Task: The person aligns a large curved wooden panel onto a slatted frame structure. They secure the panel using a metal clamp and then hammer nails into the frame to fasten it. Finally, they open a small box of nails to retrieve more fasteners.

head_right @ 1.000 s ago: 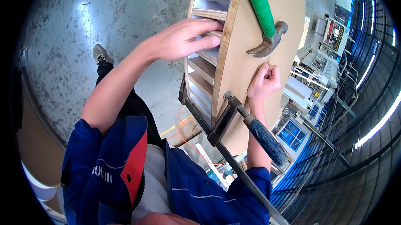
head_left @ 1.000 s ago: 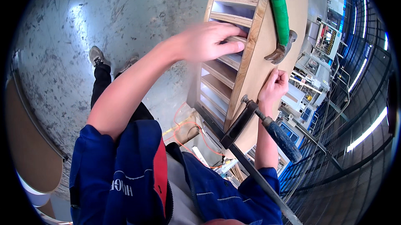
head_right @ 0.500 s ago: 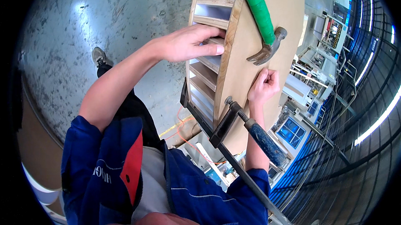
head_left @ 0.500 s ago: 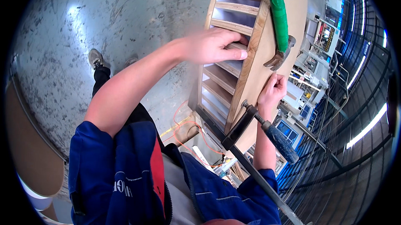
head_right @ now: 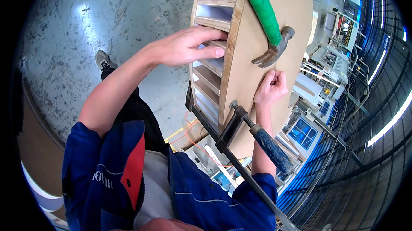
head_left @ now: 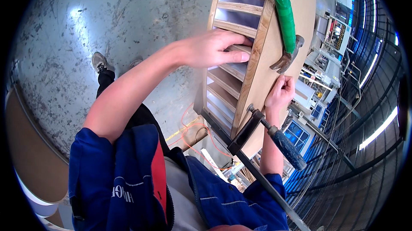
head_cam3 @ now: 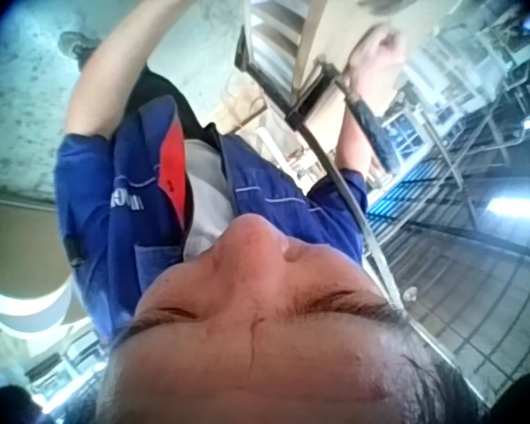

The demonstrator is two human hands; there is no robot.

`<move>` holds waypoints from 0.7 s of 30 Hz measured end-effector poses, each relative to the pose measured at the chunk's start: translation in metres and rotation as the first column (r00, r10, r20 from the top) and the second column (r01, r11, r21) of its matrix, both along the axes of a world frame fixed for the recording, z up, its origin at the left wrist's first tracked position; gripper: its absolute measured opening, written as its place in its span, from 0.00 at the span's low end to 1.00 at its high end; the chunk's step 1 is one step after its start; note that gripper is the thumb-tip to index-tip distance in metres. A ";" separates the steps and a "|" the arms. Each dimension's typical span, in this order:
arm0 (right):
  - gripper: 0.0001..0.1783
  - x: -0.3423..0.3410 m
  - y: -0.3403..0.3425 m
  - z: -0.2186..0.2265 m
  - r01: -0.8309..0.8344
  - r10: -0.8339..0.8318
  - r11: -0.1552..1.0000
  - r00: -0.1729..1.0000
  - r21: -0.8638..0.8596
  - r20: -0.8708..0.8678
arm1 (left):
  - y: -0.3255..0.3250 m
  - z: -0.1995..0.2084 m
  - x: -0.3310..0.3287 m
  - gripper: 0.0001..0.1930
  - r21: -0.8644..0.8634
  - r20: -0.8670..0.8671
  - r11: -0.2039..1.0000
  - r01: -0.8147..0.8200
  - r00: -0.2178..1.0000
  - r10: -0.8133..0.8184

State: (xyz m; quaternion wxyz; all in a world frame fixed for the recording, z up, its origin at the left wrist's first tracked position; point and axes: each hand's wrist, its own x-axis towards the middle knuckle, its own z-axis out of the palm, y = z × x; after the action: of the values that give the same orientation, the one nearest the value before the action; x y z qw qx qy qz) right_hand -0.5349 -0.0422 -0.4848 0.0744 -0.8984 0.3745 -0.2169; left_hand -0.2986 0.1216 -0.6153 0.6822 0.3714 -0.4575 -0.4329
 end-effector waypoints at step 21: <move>0.14 0.003 0.003 0.002 0.028 -0.028 1.000 0.999 -0.005 -0.021 | 0.015 0.018 0.010 0.14 0.097 0.063 0.718 -0.689 0.725 0.686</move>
State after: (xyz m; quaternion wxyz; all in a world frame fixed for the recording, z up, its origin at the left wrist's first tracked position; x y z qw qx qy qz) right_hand -0.5323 -0.0394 -0.4826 0.0654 -0.8954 0.3874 -0.2095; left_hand -0.2886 0.1364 -0.5969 0.7666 0.5575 -0.2696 -0.1699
